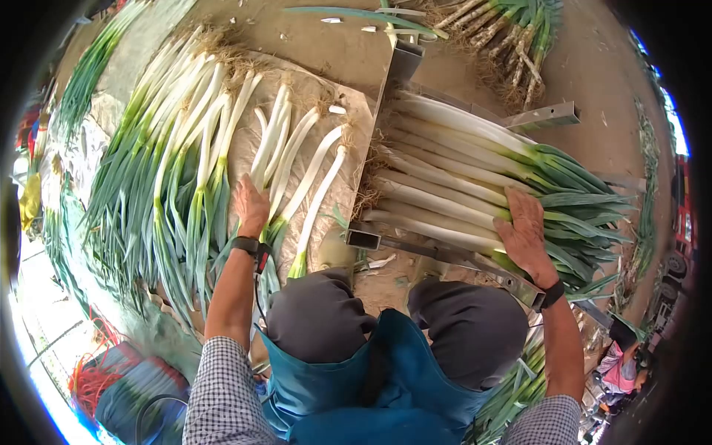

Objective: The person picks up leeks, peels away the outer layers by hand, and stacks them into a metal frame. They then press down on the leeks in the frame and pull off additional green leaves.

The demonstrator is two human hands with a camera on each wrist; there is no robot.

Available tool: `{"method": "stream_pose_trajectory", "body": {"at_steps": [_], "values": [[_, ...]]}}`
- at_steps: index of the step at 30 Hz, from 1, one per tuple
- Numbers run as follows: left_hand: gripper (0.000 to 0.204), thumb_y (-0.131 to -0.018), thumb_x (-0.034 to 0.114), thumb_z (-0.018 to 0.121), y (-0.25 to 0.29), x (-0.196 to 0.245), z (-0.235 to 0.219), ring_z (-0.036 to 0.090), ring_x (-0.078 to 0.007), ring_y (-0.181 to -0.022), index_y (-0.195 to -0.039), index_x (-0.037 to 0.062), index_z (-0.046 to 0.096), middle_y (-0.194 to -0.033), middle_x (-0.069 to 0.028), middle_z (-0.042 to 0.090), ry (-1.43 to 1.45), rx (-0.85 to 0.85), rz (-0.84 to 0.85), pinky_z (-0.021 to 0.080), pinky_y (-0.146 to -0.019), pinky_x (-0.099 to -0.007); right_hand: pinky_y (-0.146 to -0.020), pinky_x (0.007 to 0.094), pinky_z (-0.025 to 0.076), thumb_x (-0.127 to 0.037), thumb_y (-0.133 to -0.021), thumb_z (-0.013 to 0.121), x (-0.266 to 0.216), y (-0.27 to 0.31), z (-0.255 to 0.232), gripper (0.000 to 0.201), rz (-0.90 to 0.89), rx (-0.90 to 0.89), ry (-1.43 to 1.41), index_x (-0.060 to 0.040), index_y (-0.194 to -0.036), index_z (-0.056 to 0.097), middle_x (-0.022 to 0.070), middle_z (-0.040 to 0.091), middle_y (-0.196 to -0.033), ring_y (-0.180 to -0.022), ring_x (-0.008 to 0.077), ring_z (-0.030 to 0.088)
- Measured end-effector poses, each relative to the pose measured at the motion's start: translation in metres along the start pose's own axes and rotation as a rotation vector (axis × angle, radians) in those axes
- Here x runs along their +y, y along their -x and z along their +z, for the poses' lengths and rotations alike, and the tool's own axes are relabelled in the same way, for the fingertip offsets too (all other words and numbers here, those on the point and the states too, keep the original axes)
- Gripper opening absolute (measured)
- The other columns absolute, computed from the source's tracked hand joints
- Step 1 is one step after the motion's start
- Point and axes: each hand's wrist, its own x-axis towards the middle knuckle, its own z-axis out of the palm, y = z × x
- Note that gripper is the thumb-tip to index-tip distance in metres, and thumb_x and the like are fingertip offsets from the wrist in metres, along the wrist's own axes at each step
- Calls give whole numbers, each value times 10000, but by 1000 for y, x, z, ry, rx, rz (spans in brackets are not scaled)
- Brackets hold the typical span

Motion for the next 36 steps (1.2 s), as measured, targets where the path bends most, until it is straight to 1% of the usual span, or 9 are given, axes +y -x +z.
{"method": "stream_pose_trajectory", "body": {"at_steps": [4,6,7,12,19,23,31,34,36], "values": [[367,-829,108,671,19,14,26,587,-428,-1048,-1176,10,604,-1052,-204,647,-78,-107,536,449,-952,-499,-1062,501,357,-270,-846,642,-5,-2,2,592,15,50,-2,17,-1349,518,231,554,-1295,-1203,402,487],[277,-846,55,560,43,7,65,621,-416,-966,-1108,-21,609,-991,-241,619,-28,-317,414,495,-843,-522,-1030,510,385,-207,-788,685,-1,2,2,569,-87,195,-99,27,-1288,548,233,582,-1212,-1151,408,527],[320,-852,59,565,49,-37,127,621,-419,-984,-1155,-42,584,-997,-248,607,-107,-75,558,497,-874,-509,-1037,515,381,-253,-796,677,1,4,5,563,-78,215,-71,23,-1272,556,231,584,-1213,-1147,409,528],[280,-816,59,614,46,17,80,554,-399,-1099,-1079,21,524,-1069,-215,574,-167,-380,146,463,-915,-509,-1208,486,185,-523,-975,487,9,5,8,734,94,-77,-49,-20,-1501,395,214,407,-1525,-1419,390,334],[270,-809,84,503,49,2,-9,555,-550,-865,-1040,-55,511,-842,-326,577,382,-54,188,426,-795,-576,-1198,480,205,-531,-920,553,7,2,-8,772,75,-123,-165,-24,-1487,422,222,435,-1509,-1413,386,354],[173,-860,155,533,36,3,-106,478,-246,-694,-881,-16,511,-771,-144,531,758,-106,217,425,-674,-393,-1128,469,328,-437,-887,631,13,-4,-20,631,14,-3,-229,-3,-1340,561,252,547,-1379,-1300,395,484],[286,-971,-1,530,73,113,-323,565,-146,-930,-1255,-33,529,-1026,-69,616,917,-80,526,481,-847,-294,-650,405,507,-211,-903,683,-98,23,-149,236,-207,513,-781,13,-977,699,207,675,-780,-699,308,683],[361,-965,1,566,111,180,-372,541,-170,-902,-1322,-20,513,-986,-77,620,778,-38,828,473,-825,-305,-707,329,518,-237,-929,714,-165,41,-183,403,-386,334,-890,18,-1228,629,153,699,-933,-768,170,637],[470,-942,-9,572,135,216,-393,645,-435,-1015,-1400,-7,467,-1094,-272,659,516,-61,954,516,-837,-424,-743,255,507,-155,-956,699,-202,60,-200,464,-445,373,-1029,-23,-1365,525,48,684,-1040,-780,73,574]]}}
